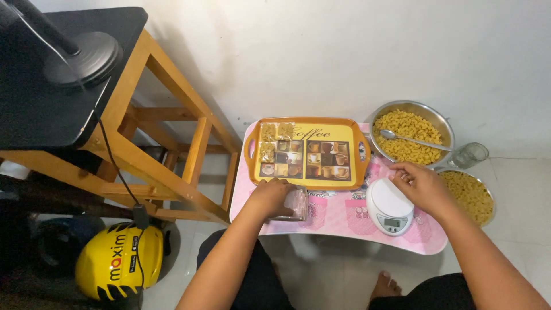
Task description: Packaging macaroni by scooping it from a large bowl into small plastic bags and weighing them on a digital scale.
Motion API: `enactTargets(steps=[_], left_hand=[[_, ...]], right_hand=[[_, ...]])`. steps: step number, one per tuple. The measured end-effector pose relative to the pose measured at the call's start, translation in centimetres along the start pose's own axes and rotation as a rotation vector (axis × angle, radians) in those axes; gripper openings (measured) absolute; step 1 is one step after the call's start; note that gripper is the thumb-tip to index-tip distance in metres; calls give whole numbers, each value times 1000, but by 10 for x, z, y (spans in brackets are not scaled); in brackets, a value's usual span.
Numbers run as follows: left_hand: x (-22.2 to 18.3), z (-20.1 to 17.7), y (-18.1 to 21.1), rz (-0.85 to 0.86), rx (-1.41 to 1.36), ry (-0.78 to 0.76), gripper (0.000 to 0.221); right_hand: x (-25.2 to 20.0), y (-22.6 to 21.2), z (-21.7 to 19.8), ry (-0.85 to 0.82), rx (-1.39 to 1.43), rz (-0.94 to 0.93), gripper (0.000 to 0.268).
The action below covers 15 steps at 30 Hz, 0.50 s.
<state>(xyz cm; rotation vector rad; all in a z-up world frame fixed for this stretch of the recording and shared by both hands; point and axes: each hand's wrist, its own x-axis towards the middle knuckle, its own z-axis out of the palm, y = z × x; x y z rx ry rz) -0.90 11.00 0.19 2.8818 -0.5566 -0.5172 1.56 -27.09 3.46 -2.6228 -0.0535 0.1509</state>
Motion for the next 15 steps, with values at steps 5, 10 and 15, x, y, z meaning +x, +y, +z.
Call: enactTargets(steps=[5, 10, 15], left_hand=[[-18, -45, 17, 117, -326, 130, 55], [-23, -81, 52, 287, -573, 251, 54], [3, -78, 73, 408, -641, 370, 55]], right_hand=[[-10, -18, -10, -6, 93, -26, 33], [-15, -26, 2, 97, 244, -292, 29], [-30, -60, 5, 194, 290, -604, 27]])
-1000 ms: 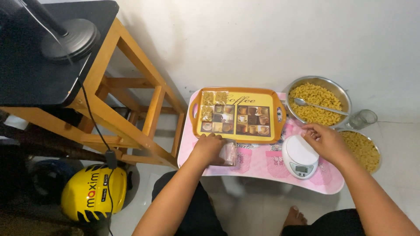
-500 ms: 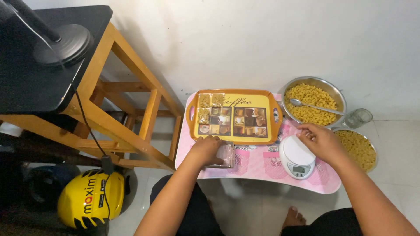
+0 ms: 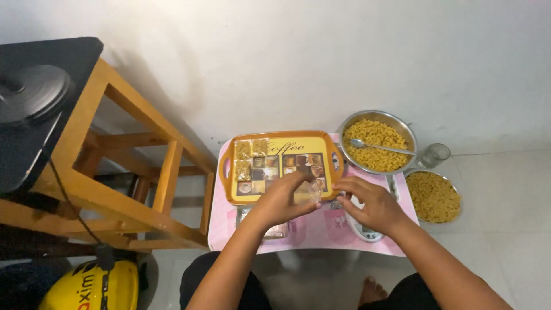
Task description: Packaging macaroni by scooping it from a large bowl into small plastic bags and weighing them on a digital scale.
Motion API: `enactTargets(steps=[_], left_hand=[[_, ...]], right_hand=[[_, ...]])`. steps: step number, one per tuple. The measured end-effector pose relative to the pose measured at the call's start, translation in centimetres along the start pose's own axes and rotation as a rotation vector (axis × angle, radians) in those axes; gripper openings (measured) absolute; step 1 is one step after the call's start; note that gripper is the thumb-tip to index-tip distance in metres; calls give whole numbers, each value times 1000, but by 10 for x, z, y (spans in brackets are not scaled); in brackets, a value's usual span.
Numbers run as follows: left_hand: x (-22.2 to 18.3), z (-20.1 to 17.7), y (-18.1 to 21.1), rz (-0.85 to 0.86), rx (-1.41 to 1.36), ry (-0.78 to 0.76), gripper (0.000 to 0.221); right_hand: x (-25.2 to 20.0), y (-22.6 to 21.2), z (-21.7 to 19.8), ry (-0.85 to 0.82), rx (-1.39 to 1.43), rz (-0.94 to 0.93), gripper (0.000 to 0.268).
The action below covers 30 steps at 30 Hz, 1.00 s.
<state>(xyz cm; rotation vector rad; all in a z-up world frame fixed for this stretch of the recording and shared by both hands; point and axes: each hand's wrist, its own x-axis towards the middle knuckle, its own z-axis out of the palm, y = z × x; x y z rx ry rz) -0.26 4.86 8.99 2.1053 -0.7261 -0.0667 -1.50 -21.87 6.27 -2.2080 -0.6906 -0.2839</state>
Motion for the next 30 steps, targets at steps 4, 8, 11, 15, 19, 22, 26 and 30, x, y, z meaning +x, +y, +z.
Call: enactTargets(steps=[4, 8, 11, 15, 19, 22, 26, 30], left_hand=[[8, 20, -6, 35, -41, -14, 58], [8, 35, -15, 49, -14, -13, 58], [9, 40, -20, 80, 0, -16, 58], [9, 41, -20, 85, -16, -23, 61], [9, 42, -21, 81, -11, -22, 63], [10, 42, -26, 56, -3, -28, 68], [10, 45, -45, 45, 44, -50, 65], [8, 38, -44, 63, 47, -32, 67]], right_hand=[[4, -9, 2, -35, -107, -96, 23], [2, -7, 4, -139, -132, -144, 23], [3, -4, 8, -178, -138, -158, 22], [3, 4, 11, -186, -97, -139, 22], [5, 5, 11, -157, -70, -190, 23], [6, 5, 10, -131, -54, -214, 24], [7, 2, 6, -101, -86, -223, 20], [8, 4, 4, -84, -133, -265, 20]])
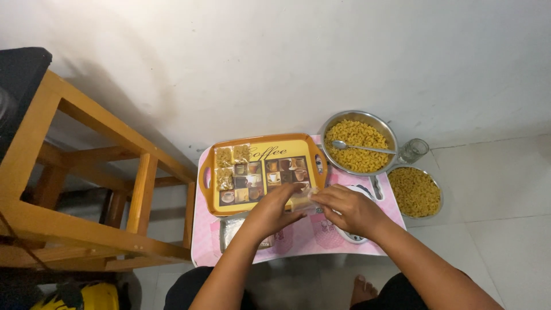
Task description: Packaging macaroni by scooping it from a large bowl into small plastic bags and weighing them on a digital scale.
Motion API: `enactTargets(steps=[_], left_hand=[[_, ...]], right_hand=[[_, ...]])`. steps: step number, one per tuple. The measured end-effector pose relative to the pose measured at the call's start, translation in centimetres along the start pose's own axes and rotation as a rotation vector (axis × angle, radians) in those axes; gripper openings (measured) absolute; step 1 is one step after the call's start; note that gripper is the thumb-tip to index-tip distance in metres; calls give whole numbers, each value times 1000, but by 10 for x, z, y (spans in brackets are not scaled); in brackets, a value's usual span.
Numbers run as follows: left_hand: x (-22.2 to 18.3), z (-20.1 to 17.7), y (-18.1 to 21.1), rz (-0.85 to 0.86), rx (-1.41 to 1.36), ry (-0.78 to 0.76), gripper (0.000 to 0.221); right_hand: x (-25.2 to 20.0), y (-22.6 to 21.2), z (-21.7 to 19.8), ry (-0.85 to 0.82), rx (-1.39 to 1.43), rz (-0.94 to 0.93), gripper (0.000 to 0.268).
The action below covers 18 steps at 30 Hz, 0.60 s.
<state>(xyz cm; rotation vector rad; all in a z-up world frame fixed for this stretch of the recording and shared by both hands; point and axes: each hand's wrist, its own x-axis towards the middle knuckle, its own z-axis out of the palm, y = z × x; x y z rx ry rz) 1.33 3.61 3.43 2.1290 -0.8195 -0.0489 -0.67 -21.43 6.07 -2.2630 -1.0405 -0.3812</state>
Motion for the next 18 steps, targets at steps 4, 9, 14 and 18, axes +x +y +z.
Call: enactTargets(steps=[4, 9, 14, 18], left_hand=[[1, 3, 8, 59, 72, 63, 75], [2, 26, 0, 90, -21, 177, 57], [3, 22, 9, 64, -109, 198, 55], [5, 23, 8, 41, -146, 230, 51]], right_hand=[[1, -4, -1, -10, -26, -13, 19], [9, -13, -5, -93, -47, -55, 17], [4, -1, 2, -75, -160, -103, 16], [5, 0, 3, -65, -204, -114, 16]])
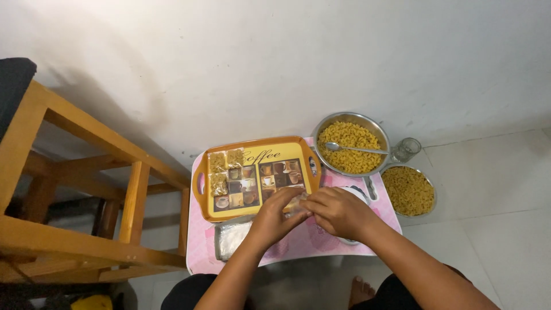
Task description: Packaging macaroni by scooping it from a large bowl into small plastic bags and weighing them on a digital scale.
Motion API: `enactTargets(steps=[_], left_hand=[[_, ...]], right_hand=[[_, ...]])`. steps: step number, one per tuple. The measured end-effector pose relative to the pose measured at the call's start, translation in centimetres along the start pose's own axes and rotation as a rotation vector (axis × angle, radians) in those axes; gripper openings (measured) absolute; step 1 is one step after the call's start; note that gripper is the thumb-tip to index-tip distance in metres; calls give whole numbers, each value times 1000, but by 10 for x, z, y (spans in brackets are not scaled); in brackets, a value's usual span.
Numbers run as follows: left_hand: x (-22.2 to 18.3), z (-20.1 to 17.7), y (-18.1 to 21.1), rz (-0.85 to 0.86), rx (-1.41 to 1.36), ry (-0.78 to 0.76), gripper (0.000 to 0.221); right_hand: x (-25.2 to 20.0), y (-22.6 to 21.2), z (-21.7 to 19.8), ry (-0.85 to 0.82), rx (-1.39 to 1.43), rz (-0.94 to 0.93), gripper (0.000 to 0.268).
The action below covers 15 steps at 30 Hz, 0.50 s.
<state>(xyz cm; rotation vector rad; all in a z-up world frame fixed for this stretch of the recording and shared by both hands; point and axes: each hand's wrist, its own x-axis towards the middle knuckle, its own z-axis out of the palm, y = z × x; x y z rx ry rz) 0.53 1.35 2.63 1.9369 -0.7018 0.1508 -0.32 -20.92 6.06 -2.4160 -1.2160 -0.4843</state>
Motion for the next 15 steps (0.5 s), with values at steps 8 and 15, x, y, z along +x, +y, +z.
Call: enactTargets(steps=[8, 15], left_hand=[[8, -12, 9, -146, -47, 75, 45], [12, -16, 10, -274, -67, 104, 48]], right_hand=[[-20, 69, -2, 89, -42, 428, 32], [-79, 167, 16, -65, -328, 1026, 46]])
